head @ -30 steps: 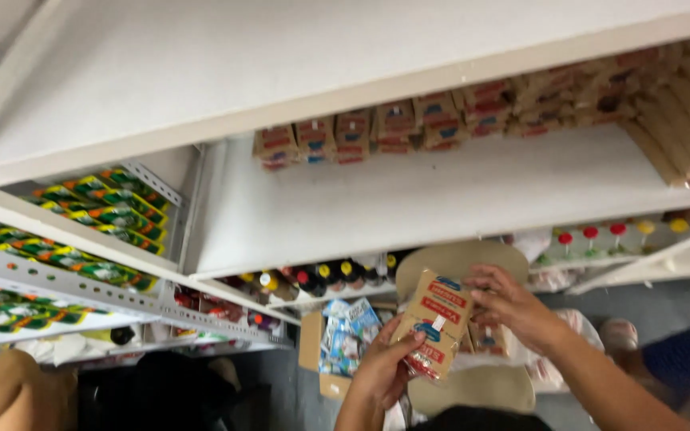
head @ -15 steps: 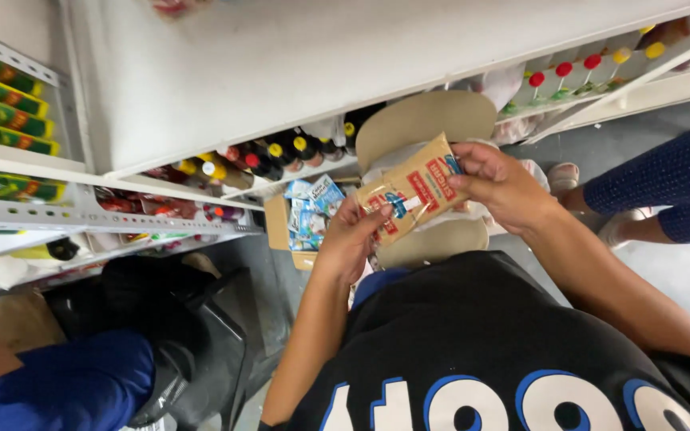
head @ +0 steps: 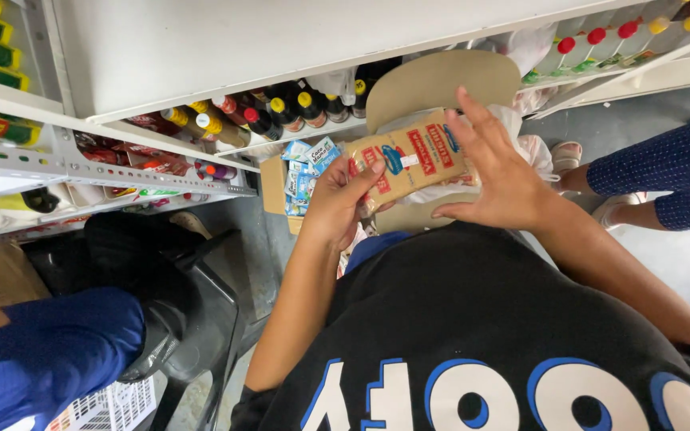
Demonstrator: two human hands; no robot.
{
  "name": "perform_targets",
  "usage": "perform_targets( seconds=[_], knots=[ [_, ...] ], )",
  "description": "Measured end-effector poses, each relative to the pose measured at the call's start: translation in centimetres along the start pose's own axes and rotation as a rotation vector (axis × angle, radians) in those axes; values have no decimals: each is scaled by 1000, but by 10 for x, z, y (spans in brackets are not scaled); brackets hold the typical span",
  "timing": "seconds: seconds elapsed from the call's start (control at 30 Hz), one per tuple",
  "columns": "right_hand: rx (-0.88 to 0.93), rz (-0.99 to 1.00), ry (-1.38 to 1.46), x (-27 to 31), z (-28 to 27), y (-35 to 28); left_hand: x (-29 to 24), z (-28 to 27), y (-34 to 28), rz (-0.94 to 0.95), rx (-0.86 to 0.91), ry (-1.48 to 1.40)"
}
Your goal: Stocking small bags of sugar onto a store shelf and organizing items in a plastic bag.
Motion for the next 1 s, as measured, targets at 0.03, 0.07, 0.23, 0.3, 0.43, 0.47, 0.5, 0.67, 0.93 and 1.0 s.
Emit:
perform_targets(
  seconds=[0.03,0.07,0.23,0.3,0.43,0.47,0.5,0.67,0.93,1.0],
  knots=[
    [2,2,1,2,2,1,-6,4,-3,-2,-2,-1],
    [7,-73,-109,8,5,2,-7,7,-5,-62,-23,0],
    [23,-61,-134,2,13,-3,-2,9,0,-195,-2,-71],
    [-16,76,-51,-10,10,-7,-11,24,-7,-264,117,-143],
    [-10,391,32,-29,10,-12,22,-9,20,-174,108,-77],
    [-1,515,109,-38,13,-19,30,-24,30,-112,3,0],
    [7,633,186,-48,18,-25,36,-39,40,-43,-102,78],
    [29,842,445,-66,43,-46,33,1,16,-153,66,-62],
    [-17,1057,665,-80,62,-67,49,-3,14,-194,-5,-21],
    [-55,1044,590,-96,59,-71,49,-4,15,-174,-50,20]
  ],
)
Point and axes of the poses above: each hand's wrist, its own y-axis towards the middle knuckle, its own z-axis out of the palm, x = y × z, the point moved 9 cm from there along y, towards the middle knuckle, and after that the axes turned 15 degrees about -x, right-handed, at the moved point
